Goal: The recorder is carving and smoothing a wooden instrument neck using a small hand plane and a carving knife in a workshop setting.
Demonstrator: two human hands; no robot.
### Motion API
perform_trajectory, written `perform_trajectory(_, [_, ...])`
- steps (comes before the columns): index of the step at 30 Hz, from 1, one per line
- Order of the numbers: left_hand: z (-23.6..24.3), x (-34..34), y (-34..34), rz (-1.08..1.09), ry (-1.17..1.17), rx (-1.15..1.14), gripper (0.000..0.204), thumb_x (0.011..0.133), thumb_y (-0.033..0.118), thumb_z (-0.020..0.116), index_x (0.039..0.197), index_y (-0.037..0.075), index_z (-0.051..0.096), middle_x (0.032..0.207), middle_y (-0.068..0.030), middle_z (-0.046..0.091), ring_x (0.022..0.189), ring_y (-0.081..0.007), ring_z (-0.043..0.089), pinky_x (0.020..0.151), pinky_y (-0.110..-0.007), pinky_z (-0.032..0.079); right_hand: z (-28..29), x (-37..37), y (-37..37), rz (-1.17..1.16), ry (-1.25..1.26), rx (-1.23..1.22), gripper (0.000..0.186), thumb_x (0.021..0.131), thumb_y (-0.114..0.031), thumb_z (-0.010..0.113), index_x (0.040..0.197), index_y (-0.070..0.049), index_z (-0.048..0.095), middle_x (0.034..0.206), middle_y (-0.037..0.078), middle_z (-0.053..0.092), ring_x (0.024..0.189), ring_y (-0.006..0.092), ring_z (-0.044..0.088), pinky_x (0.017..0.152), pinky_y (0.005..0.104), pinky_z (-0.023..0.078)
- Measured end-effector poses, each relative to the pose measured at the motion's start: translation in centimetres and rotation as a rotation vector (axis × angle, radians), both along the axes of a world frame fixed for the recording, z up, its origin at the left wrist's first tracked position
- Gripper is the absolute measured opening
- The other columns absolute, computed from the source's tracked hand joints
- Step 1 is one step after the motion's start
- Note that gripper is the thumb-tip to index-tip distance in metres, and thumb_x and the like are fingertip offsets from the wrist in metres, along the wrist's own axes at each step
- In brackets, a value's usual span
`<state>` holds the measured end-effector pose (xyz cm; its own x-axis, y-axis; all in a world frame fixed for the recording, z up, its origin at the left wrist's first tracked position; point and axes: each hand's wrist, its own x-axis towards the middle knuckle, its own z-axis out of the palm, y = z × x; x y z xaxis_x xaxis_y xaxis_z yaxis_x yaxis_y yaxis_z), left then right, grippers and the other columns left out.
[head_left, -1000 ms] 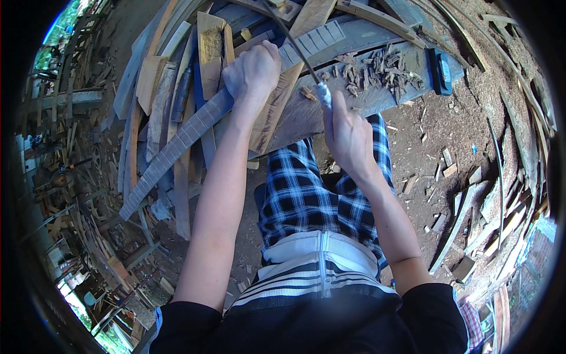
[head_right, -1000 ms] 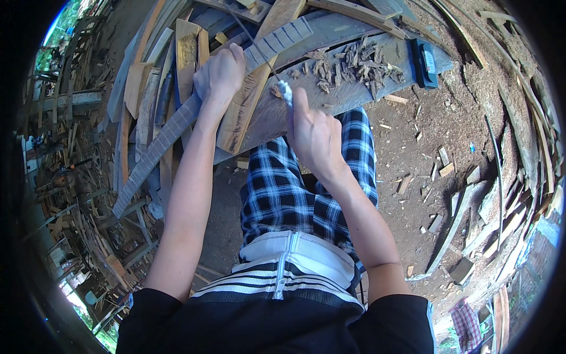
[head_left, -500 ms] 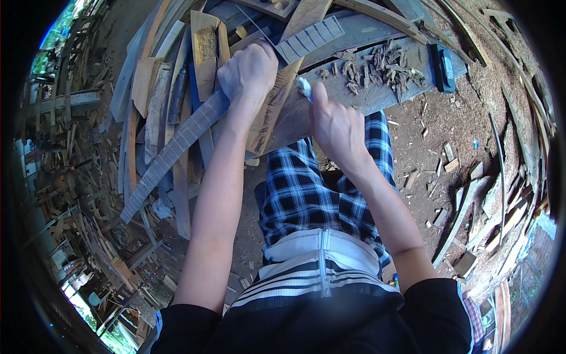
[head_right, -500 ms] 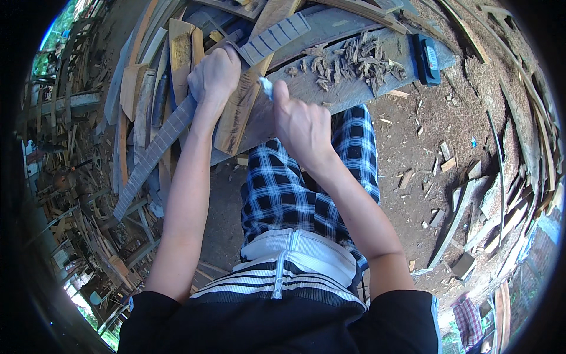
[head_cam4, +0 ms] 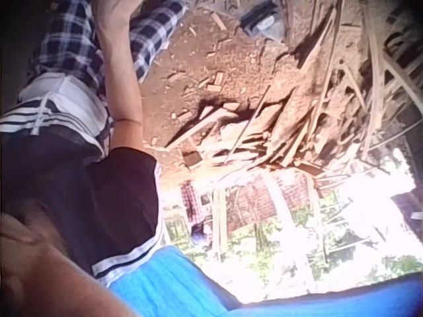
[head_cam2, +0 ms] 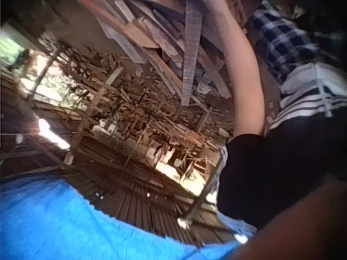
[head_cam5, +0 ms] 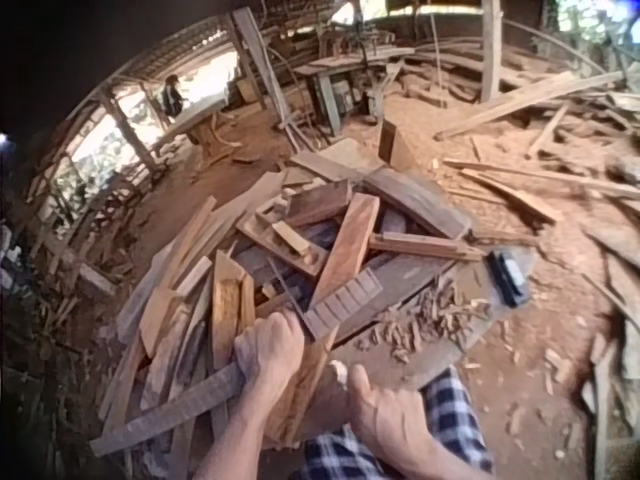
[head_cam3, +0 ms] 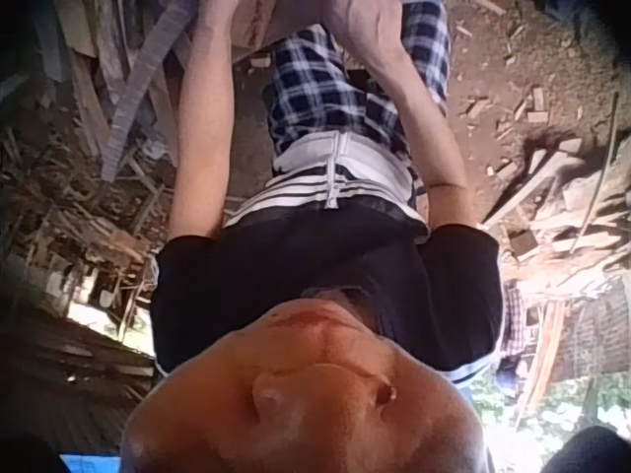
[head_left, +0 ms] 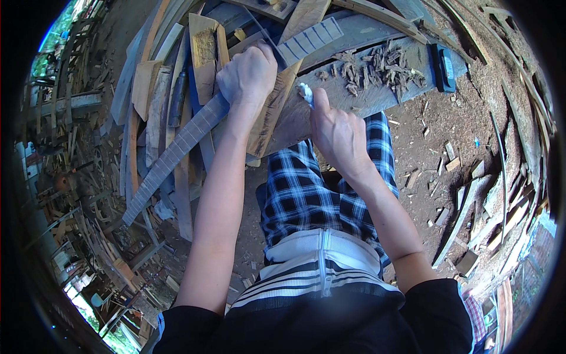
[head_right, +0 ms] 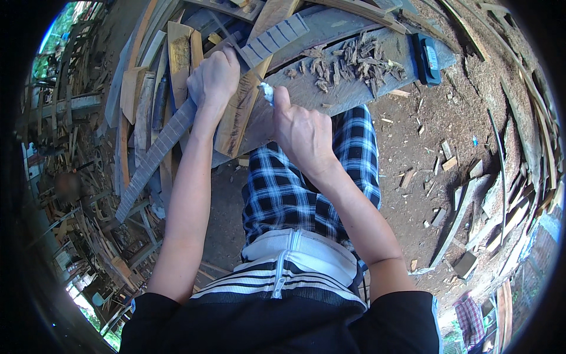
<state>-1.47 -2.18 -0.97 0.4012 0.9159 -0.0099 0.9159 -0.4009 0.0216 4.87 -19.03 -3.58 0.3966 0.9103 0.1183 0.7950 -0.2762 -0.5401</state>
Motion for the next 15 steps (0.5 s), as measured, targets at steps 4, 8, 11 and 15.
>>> perform_trajectory(4, [0.3, 0.0, -0.2, 0.005, 0.012, -0.014, 0.054, 0.095, 0.031, 0.03, 0.08, 0.0, 0.072, 0.083, -0.0238, 0.068, 0.084, -0.0405, 0.067, 0.078, -0.048, 0.053, -0.4, 0.0, -1.2, 0.015, -0.009, -0.058, 0.018, 0.088, -0.011, 0.054, 0.1, -0.005, 0.042, 0.052, 0.014, 0.056, 0.048, 0.0339, 0.06, 0.039, 0.0421, 0.044])
perform_trajectory(8, [0.2, 0.2, -0.1, 0.009, 0.014, -0.002, 0.053, 0.095, 0.031, 0.031, 0.08, 0.0, 0.072, 0.083, -0.0236, 0.068, 0.084, -0.0403, 0.067, 0.078, -0.048, 0.053, -0.3, 0.2, -1.4, 0.001, -0.038, -0.03, 0.018, 0.088, -0.011, 0.054, 0.099, -0.005, 0.042, 0.051, 0.013, 0.055, 0.047, 0.0327, 0.06, 0.039, 0.0417, 0.043])
perform_trajectory(11, [0.3, 0.3, -0.3, 0.003, 0.0, -0.009, 0.053, 0.094, 0.031, 0.031, 0.081, 0.0, 0.072, 0.083, -0.0234, 0.068, 0.084, -0.0399, 0.068, 0.078, -0.048, 0.053, -0.3, 0.4, -1.7, 0.0, -0.027, -0.009, 0.018, 0.088, -0.011, 0.054, 0.099, -0.005, 0.042, 0.051, 0.013, 0.055, 0.047, 0.0326, 0.06, 0.039, 0.0419, 0.043])
perform_trajectory(15, [0.3, 0.2, -0.2, 0.008, 0.019, -0.005, 0.053, 0.095, 0.031, 0.031, 0.082, 0.0, 0.072, 0.084, -0.0233, 0.069, 0.085, -0.0393, 0.068, 0.077, -0.048, 0.053, 0.2, 0.3, -1.9, 0.016, -0.013, -0.054, 0.018, 0.088, -0.012, 0.054, 0.098, -0.005, 0.041, 0.053, 0.014, 0.056, 0.047, 0.033, 0.06, 0.039, 0.0423, 0.042])
